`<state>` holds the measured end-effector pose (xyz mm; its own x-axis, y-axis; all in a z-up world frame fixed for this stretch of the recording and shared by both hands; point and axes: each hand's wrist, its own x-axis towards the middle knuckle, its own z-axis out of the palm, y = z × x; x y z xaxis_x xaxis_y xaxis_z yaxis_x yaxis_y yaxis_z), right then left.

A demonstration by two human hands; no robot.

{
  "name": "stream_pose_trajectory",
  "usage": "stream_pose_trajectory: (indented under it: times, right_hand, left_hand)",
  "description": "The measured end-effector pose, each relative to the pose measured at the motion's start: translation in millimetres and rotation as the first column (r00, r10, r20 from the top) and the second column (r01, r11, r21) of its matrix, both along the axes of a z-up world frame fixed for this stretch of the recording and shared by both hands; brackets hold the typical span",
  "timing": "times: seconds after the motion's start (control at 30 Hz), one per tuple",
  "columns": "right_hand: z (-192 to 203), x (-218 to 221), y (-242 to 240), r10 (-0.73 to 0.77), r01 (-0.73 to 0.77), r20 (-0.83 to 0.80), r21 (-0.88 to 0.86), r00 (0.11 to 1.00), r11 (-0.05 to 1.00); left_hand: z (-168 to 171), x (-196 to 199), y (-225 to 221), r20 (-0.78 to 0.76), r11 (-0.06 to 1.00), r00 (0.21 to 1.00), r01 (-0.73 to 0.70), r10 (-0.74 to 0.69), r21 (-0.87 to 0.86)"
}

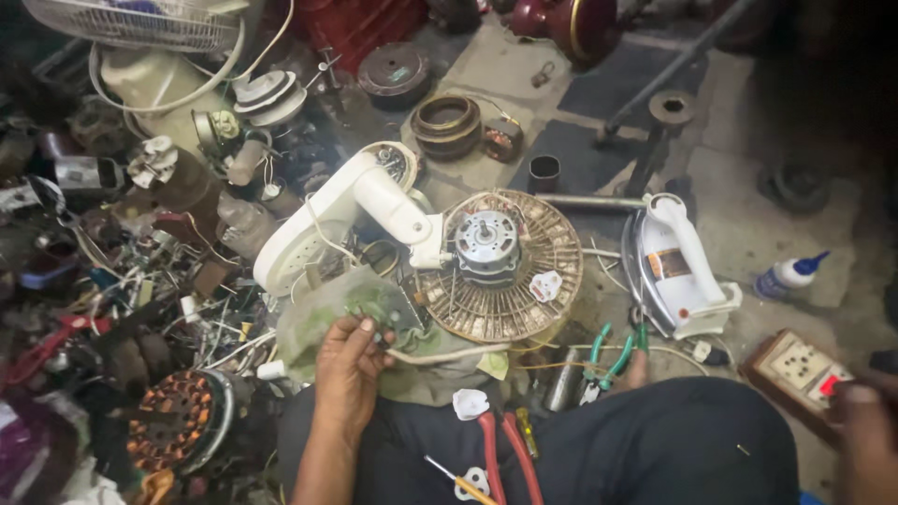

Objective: The person is repairing a small electric motor, likely from a fan or similar appliance. They use pliers and a screwdriver to strip wires, connect them to a small white plastic component, and secure the connections.

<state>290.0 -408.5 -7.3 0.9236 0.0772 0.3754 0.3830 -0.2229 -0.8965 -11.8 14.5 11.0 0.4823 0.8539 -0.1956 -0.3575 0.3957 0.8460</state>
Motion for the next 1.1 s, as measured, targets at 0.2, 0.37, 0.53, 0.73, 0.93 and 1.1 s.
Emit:
stream_pose_trajectory:
  times: [0.2, 0.37, 0.53, 0.73, 0.93, 1.1]
  right_hand:
    - [13.5, -97.7, 124.7, 0.417, -0.444, -0.237, -0.075, 0.878, 0.893]
    - [24.2, -136.6, 197.1, 0.661, -0.728, -0.407, -0.015, 0.63, 0.685]
    - [35.9, -129.8, 207.8, 0.596, -0.684, -0.442, -0.057, 0.671, 0.727]
    - [44.5, -126.5, 219.1, 0.629, -0.697, -0.407, -0.028, 0.662, 0.716]
    - [25.4, -140.7, 200.4, 0.583, -0.749, -0.471, -0.439, 0.662, 0.496]
    - [-10.4, -170.7, 176.6, 0.621, -0.759, -0.53, -0.629, 0.577, 0.167]
  left_hand:
    - [1.5, 13.4, -39.2, -0.228, 0.948, 0.968, 0.17, -0.109, 0.27]
    - [9.3, 31.2, -91.7, -0.276, 0.798, 0.928, 0.36, -0.251, 0.483]
    - [22.0, 31.8, -93.5, -0.383, 0.721, 0.903, 0.397, -0.196, 0.568]
    - [6.2, 31.6, -79.0, -0.304, 0.757, 0.887, 0.457, -0.348, 0.468]
    - [-26.4, 18.4, -38.2, -0.132, 0.914, 0.918, 0.388, -0.373, 0.118]
    - [-45.5, 24.5, -33.3, 0.052, 0.941, 0.939, 0.338, -0.339, 0.016]
